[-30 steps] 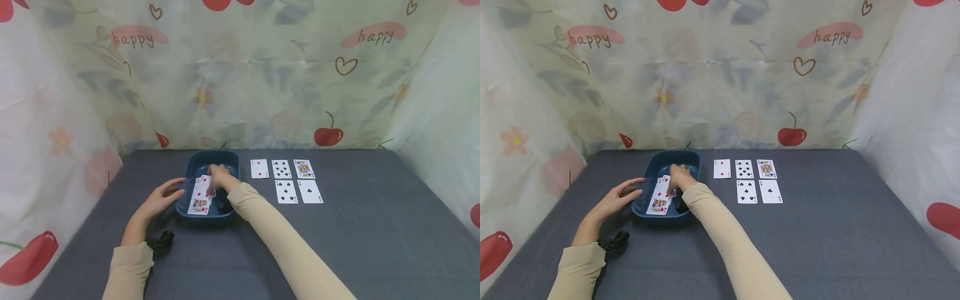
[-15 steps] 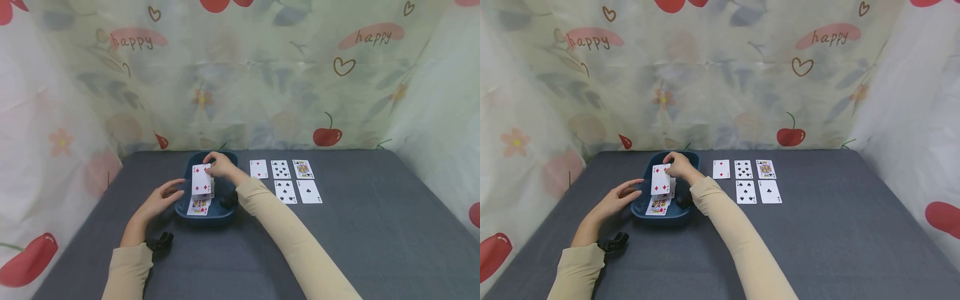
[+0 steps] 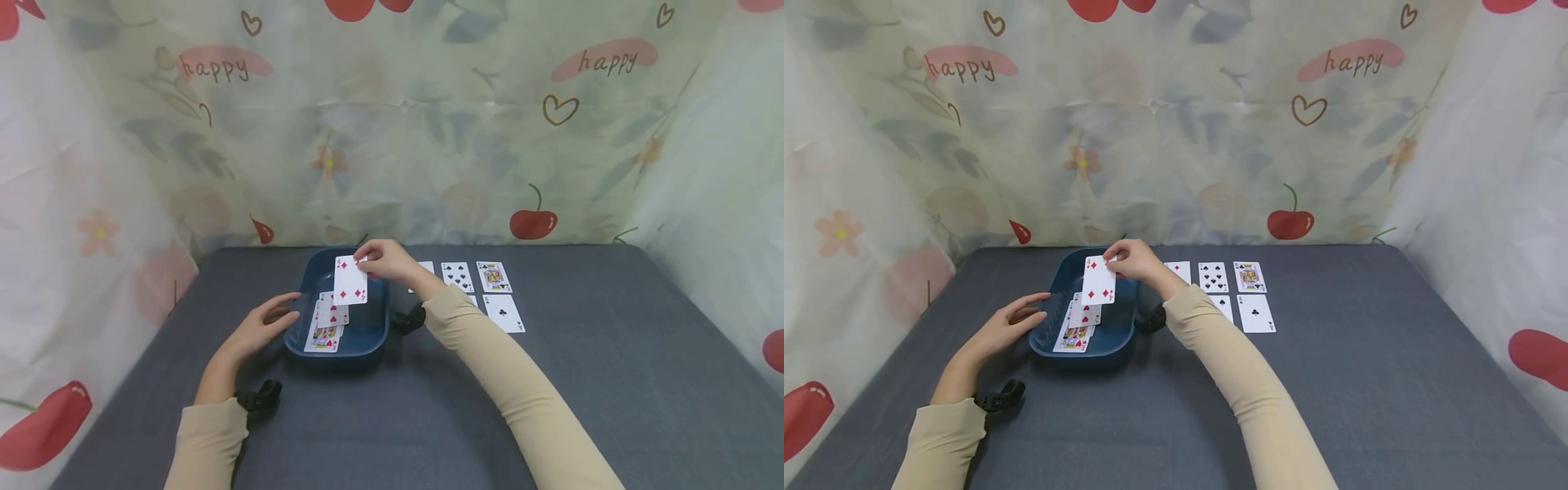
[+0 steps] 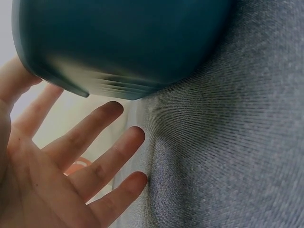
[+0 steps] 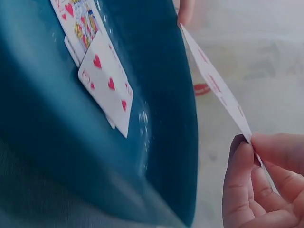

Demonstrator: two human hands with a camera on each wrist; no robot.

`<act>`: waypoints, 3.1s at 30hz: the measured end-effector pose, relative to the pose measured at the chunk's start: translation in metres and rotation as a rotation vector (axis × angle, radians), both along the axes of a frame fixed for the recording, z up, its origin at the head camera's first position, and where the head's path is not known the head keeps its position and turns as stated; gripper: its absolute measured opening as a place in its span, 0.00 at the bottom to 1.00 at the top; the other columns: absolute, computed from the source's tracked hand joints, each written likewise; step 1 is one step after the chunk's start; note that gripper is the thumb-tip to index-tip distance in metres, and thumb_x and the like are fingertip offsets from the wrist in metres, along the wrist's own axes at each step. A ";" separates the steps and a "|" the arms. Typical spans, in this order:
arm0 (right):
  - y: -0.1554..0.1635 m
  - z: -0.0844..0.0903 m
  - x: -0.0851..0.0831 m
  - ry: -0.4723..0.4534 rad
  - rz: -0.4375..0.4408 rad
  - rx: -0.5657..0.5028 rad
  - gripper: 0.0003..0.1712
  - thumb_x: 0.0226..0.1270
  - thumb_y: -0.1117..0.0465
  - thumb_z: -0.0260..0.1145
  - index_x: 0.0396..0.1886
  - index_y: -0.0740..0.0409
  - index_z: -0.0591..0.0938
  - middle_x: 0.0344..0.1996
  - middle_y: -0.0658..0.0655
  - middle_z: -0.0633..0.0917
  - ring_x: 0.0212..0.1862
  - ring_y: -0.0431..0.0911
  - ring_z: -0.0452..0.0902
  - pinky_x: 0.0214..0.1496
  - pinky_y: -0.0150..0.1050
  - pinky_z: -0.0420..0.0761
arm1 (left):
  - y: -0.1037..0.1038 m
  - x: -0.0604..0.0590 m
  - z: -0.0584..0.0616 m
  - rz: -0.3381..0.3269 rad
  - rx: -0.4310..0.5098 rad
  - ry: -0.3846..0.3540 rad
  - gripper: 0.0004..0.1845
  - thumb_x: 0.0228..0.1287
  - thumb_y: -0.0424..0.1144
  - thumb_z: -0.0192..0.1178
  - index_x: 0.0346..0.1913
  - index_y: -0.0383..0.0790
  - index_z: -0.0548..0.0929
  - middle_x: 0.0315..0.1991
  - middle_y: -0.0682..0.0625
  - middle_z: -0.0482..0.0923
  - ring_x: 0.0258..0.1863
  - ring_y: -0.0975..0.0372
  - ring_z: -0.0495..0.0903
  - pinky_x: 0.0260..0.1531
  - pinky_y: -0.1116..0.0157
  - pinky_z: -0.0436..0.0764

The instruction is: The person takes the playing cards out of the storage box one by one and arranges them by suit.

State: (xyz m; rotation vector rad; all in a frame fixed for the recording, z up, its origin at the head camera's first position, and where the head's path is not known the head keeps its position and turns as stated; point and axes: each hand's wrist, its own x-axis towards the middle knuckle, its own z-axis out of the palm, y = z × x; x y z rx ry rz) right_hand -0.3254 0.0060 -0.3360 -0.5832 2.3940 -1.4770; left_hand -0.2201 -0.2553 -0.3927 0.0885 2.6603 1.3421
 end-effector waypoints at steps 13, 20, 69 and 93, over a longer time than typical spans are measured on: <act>0.060 0.000 0.003 0.024 -0.037 -0.003 0.16 0.65 0.61 0.60 0.52 0.61 0.78 0.46 0.63 0.80 0.47 0.50 0.77 0.54 0.44 0.80 | 0.000 0.001 0.001 -0.013 0.008 0.004 0.32 0.67 0.55 0.51 0.70 0.50 0.59 0.71 0.37 0.54 0.70 0.41 0.57 0.64 0.39 0.59; 0.082 -0.008 0.003 0.008 -0.072 -0.020 0.17 0.64 0.62 0.60 0.52 0.63 0.77 0.50 0.64 0.79 0.47 0.50 0.77 0.53 0.43 0.80 | -0.001 0.002 0.000 -0.010 0.015 -0.004 0.33 0.66 0.56 0.52 0.70 0.50 0.58 0.71 0.37 0.54 0.70 0.41 0.57 0.64 0.40 0.59; 0.118 -0.068 0.006 -0.005 -0.146 0.233 0.11 0.58 0.67 0.64 0.41 0.66 0.80 0.21 0.51 0.74 0.20 0.38 0.69 0.23 0.30 0.68 | 0.000 0.001 -0.001 0.001 0.012 -0.013 0.34 0.65 0.58 0.52 0.71 0.52 0.58 0.72 0.37 0.54 0.69 0.42 0.57 0.64 0.39 0.60; 0.120 -0.059 0.006 0.019 -0.119 0.255 0.14 0.59 0.66 0.64 0.44 0.68 0.78 0.27 0.56 0.78 0.21 0.40 0.74 0.25 0.31 0.76 | 0.000 0.002 0.000 -0.003 0.005 -0.002 0.33 0.65 0.58 0.51 0.70 0.52 0.59 0.71 0.38 0.55 0.69 0.42 0.58 0.63 0.39 0.61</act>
